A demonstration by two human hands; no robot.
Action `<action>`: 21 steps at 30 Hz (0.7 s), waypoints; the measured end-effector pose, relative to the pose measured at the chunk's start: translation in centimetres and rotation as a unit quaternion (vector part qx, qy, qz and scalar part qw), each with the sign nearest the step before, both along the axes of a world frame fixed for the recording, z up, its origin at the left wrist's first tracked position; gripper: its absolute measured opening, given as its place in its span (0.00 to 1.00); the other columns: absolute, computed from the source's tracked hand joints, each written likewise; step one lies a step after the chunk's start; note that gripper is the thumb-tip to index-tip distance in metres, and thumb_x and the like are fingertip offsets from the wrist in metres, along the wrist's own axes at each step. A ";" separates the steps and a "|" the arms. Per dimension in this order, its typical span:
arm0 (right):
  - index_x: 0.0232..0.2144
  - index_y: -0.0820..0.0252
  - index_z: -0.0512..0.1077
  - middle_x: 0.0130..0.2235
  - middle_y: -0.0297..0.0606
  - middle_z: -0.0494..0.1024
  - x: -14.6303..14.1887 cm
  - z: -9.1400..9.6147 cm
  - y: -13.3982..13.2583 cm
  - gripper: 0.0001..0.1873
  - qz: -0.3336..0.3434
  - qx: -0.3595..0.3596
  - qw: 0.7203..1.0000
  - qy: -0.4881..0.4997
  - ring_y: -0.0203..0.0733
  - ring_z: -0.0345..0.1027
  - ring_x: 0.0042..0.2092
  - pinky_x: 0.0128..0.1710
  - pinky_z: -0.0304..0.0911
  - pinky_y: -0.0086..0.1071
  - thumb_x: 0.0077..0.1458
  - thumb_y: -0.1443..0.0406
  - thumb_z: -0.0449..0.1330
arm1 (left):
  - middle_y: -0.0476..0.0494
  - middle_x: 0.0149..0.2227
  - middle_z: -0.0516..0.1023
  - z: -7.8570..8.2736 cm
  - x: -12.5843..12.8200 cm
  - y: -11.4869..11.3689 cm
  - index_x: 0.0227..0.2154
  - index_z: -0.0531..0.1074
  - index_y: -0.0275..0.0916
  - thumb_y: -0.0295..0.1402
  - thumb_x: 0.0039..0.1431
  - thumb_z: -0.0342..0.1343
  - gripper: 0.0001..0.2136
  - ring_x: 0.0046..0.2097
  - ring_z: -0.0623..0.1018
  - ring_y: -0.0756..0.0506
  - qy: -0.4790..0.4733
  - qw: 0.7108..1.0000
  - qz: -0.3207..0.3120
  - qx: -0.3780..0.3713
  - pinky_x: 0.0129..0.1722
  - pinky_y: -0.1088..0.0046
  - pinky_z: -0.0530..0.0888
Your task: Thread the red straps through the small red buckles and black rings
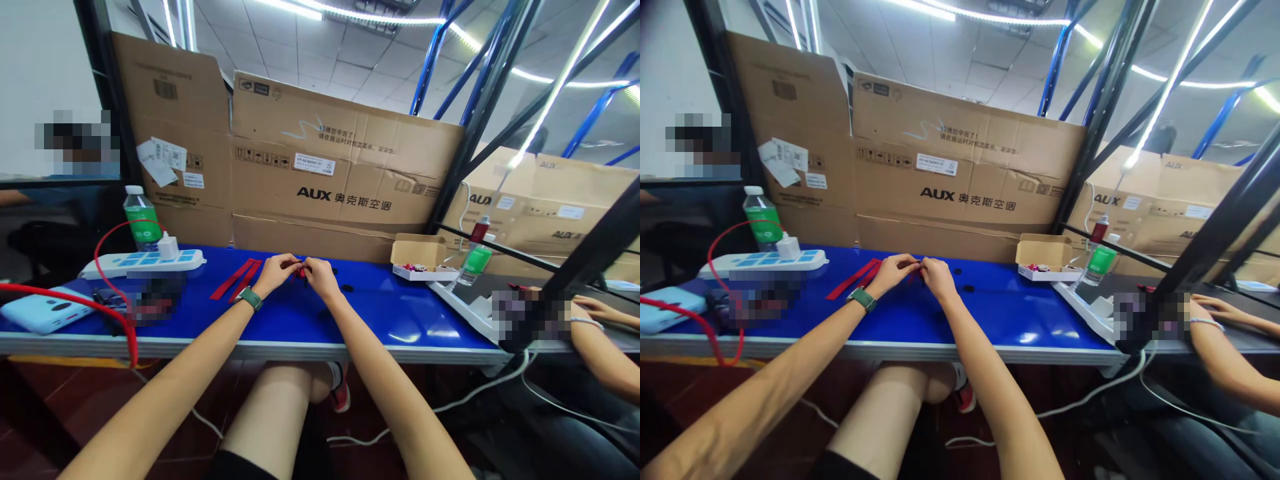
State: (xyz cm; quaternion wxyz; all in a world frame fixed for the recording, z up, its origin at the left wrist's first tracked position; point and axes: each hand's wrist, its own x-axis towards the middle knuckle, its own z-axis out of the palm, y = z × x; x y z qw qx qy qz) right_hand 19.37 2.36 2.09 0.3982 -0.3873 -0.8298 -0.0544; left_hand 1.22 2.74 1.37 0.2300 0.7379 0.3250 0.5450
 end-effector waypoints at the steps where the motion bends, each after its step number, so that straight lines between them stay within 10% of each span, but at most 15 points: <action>1: 0.29 0.58 0.72 0.34 0.38 0.80 0.0 0.0 0.0 0.08 -0.005 -0.003 1.000 -0.007 0.39 0.72 0.35 0.37 0.60 0.27 0.57 0.74 0.57 | 0.43 0.33 0.83 0.0 -0.1 -0.1 0.33 0.79 0.36 0.48 0.57 0.61 0.17 0.36 0.80 0.43 0.024 1.000 0.005 0.013 0.38 0.71 0.74; 7: 0.27 0.57 0.72 0.29 0.36 0.79 0.0 -0.5 0.6 0.07 -0.007 -0.036 0.996 0.087 0.40 0.72 0.30 0.34 0.61 0.29 0.57 0.71 0.59 | 0.42 0.42 0.83 -0.2 -0.3 0.9 0.42 0.80 0.38 0.47 0.65 0.51 0.19 0.43 0.80 0.42 0.045 0.999 0.000 0.009 0.46 0.69 0.75; 21: 0.31 0.57 0.71 0.31 0.34 0.79 0.4 -0.4 0.3 0.04 0.139 -0.096 0.972 0.166 0.38 0.73 0.32 0.37 0.66 0.29 0.57 0.65 0.57 | 0.39 0.35 0.84 -0.1 -0.8 0.8 0.32 0.82 0.37 0.42 0.49 0.66 0.14 0.39 0.82 0.38 -0.029 0.999 0.008 -0.037 0.44 0.63 0.76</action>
